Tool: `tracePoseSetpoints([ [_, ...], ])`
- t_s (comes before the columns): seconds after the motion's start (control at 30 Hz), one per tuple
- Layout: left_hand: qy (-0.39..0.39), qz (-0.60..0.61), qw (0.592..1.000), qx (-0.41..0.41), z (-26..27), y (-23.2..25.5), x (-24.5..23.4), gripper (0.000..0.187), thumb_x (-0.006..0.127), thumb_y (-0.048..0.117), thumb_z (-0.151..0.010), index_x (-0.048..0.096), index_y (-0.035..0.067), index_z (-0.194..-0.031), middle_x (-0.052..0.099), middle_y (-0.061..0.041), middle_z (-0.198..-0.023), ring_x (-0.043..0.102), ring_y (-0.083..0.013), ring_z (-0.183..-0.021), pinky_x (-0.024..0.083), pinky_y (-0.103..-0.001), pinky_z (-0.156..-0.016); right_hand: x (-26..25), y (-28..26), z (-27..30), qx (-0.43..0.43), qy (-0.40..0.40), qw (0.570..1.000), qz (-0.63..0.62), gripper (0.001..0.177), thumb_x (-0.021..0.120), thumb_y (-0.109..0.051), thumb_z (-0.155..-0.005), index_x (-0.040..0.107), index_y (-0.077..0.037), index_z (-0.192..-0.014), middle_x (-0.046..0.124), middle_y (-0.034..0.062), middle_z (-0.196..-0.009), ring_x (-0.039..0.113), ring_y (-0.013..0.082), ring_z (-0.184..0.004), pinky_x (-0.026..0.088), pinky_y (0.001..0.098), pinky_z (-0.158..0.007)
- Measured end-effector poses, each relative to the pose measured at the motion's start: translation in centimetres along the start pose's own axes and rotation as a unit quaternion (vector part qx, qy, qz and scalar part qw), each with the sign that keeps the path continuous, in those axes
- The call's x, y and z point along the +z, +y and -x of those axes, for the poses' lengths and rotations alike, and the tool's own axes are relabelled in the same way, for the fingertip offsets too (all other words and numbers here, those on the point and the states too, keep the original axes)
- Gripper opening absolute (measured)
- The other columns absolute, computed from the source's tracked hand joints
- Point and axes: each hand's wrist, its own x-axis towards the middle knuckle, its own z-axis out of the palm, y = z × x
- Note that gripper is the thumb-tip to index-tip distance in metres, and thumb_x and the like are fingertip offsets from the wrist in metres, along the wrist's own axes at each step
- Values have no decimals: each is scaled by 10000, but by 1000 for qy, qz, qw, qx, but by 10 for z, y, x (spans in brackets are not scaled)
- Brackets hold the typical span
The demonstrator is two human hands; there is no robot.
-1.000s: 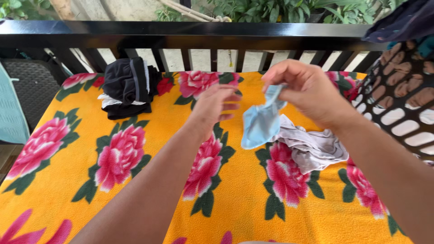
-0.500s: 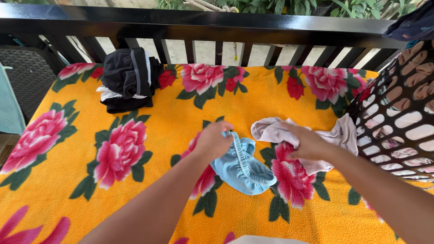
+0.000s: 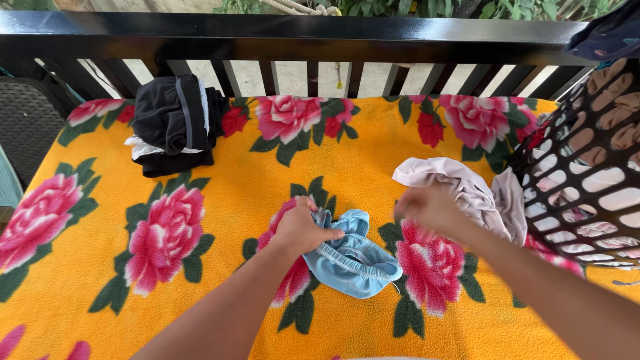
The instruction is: The person folds several items of clothing one by one on a floral-patterned bench. They fold a black top, black shorts, a white cloth, black pants, light blue underwear, pink underwear, and a pair of black socks, stacking each folded item on the bench.
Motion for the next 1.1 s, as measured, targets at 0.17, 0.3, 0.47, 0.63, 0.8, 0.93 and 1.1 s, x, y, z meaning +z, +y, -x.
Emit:
tracePoseSetpoints([
  [0.17, -54, 23, 998, -7, -10, -22, -1, 1067, 980, 287, -514, 437, 114, -1417, 658, -194, -1251, 657, -337, -1166, 555, -404, -950, 65, -19, 43, -100, -79, 949, 287, 491, 871, -478, -710, 718, -125, -1015, 713, 113, -813, 703, 273, -750, 555, 449, -686],
  [0.3, -45, -142, 988, 40, -5, -23, 5, 921, 878, 218, -605, 487, 54, -1423, 707, -221, -1192, 689, -344, -1142, 568, -379, -976, 82, -8, 44, -105, -90, 935, 327, 312, 789, -372, -783, 703, -126, -955, 719, 87, -879, 705, 297, -856, 538, 465, -723],
  [0.47, -60, -44, 996, -41, 17, -14, 4, 804, 807, 282, -675, 522, 129, -1411, 708, -161, -1205, 689, -310, -1129, 550, -398, -960, 67, -12, 7, 10, -122, 959, -255, 165, 637, -236, -999, 633, -71, -1001, 697, 63, -901, 680, 198, -821, 504, 390, -756],
  [0.63, -211, 357, 908, -58, 30, 17, -7, 680, 572, 429, -751, 659, 157, -1369, 721, -86, -1136, 688, -226, -1005, 529, -423, -876, 36, -52, -3, 100, -189, 744, -633, 366, 379, -237, -1013, 663, -5, -1023, 751, 115, -923, 715, 206, -831, 546, 400, -914],
  [0.8, -212, 424, 880, -16, 45, 42, -8, 729, 496, 693, -921, 573, 179, -1431, 671, -24, -1286, 611, -137, -1136, 439, -409, -1045, 25, -80, -1, 60, -268, 646, -713, 365, 429, -294, -1064, 627, 12, -1046, 728, 101, -883, 720, 220, -842, 583, 385, -901],
  [0.93, -249, 621, 742, 49, 39, 51, -21, 651, 485, 557, -985, 620, 48, -1368, 698, -128, -1304, 682, -243, -1201, 484, -425, -1148, -1, -76, 4, 77, -209, 781, -584, 467, 640, -428, -964, 674, 13, -1113, 743, 85, -839, 689, 182, -747, 579, 340, -757],
  [1.1, -294, 753, 579, 106, 28, 43, -56, 761, 464, 690, -926, 634, 12, -1225, 712, -154, -1178, 707, -298, -1097, 538, -505, -1023, -12, -78, 9, 47, -119, 948, -292, 321, 712, -247, -925, 719, -33, -1164, 771, 7, -948, 678, 147, -860, 522, 316, -792],
])
